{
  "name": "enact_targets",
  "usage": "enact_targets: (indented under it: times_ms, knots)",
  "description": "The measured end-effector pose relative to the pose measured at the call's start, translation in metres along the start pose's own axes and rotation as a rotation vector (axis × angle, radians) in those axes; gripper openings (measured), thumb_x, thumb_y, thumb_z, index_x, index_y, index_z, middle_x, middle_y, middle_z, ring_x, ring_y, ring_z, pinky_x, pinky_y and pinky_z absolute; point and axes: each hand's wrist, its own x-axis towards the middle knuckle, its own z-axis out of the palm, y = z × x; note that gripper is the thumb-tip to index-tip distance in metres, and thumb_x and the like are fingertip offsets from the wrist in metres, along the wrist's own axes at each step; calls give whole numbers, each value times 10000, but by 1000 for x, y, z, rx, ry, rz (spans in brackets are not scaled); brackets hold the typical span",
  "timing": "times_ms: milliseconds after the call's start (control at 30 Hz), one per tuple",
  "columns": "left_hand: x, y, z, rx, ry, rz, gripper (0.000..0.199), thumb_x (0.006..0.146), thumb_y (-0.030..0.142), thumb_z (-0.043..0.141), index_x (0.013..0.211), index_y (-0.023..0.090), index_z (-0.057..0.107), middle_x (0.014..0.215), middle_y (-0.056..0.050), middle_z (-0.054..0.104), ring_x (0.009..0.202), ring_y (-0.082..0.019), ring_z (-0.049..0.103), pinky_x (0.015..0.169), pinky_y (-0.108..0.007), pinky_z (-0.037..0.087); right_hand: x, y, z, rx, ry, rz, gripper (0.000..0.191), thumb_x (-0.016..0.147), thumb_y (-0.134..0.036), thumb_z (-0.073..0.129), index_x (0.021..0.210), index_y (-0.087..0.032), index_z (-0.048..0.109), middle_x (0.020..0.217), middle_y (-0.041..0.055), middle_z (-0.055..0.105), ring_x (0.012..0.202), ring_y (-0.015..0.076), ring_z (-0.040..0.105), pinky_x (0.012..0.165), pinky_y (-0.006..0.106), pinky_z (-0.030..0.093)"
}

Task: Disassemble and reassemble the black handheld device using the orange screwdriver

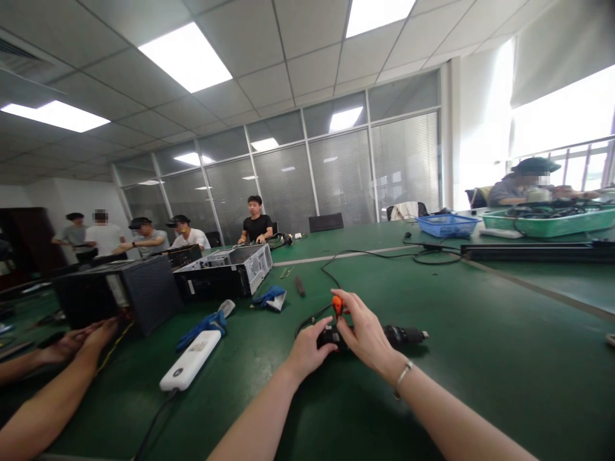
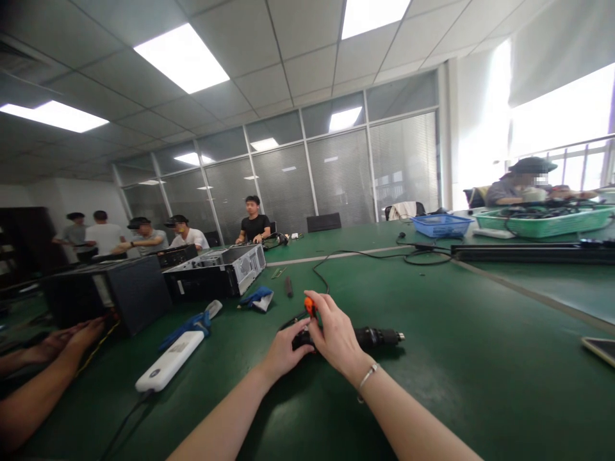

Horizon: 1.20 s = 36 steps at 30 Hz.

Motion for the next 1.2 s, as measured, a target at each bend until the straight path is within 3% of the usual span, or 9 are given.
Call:
enact_targets:
  times_ms: [133, 333, 533, 700, 800, 1067, 1200]
  knots:
    - [0, 1, -1, 1, -9, -7, 620, 730, 279, 732, 1312, 263, 521, 1243, -39, 636, 1088, -247, 615, 998, -383, 457, -1, 2, 2, -33, 28, -21, 493, 799, -120, 473, 1283, -212, 444, 1056, 63, 595, 863, 177, 609, 797, 331, 528]
    - [-1, 3, -2, -1, -13, -6, 622, 722, 276, 742, 1304, 261, 525, 1219, -45, 645, 1084, -248, 614, 991, -381, 456, 1, 7, 2, -58, 48, -125, 558, 869, -155, 471, 1406, -251, 351, 1030, 67, 592, 851, 181, 605, 756, 335, 539]
    - [-1, 5, -4, -51, -17, -26, 771, 703, 284, 760, 1391, 273, 410, 1172, -42, 670, 1078, -240, 628, 998, -377, 452, 0, 4, 6, 105, 287, -186, 571, 890, -155, 501, 1421, -269, 325, 1062, 78, 535, 887, 168, 600, 774, 323, 556]
    - [-1, 8, -4, -105, -2, -47, 850, 704, 310, 767, 1427, 245, 325, 1158, -49, 679, 1078, -235, 633, 981, -365, 463, -6, 3, 19, 184, 147, -166, 515, 910, -171, 476, 1401, -271, 355, 1090, 78, 523, 897, 162, 607, 798, 324, 565]
    - [-1, 7, -4, -100, 6, -35, 838, 704, 319, 767, 1417, 232, 335, 1156, -57, 677, 1091, -243, 625, 975, -368, 465, -9, 5, 24, 223, 129, -170, 513, 913, -165, 471, 1398, -281, 351, 1107, 74, 514, 953, 169, 598, 837, 333, 556]
    - [-1, 10, -4, -84, 21, -12, 586, 716, 220, 711, 1260, 205, 494, 1170, -62, 662, 1036, -253, 636, 903, -357, 502, -13, 4, 31, 216, 2, -185, 523, 916, -139, 431, 1407, -290, 330, 1147, 85, 511, 969, 174, 589, 834, 332, 552]
    - [-1, 6, 0, -46, 34, -5, 433, 733, 166, 645, 1156, 175, 550, 1069, -60, 689, 958, -238, 658, 836, -320, 519, -13, 0, 33, 145, -55, -192, 515, 917, -131, 416, 1403, -277, 330, 1165, 93, 523, 978, 178, 588, 843, 340, 544]
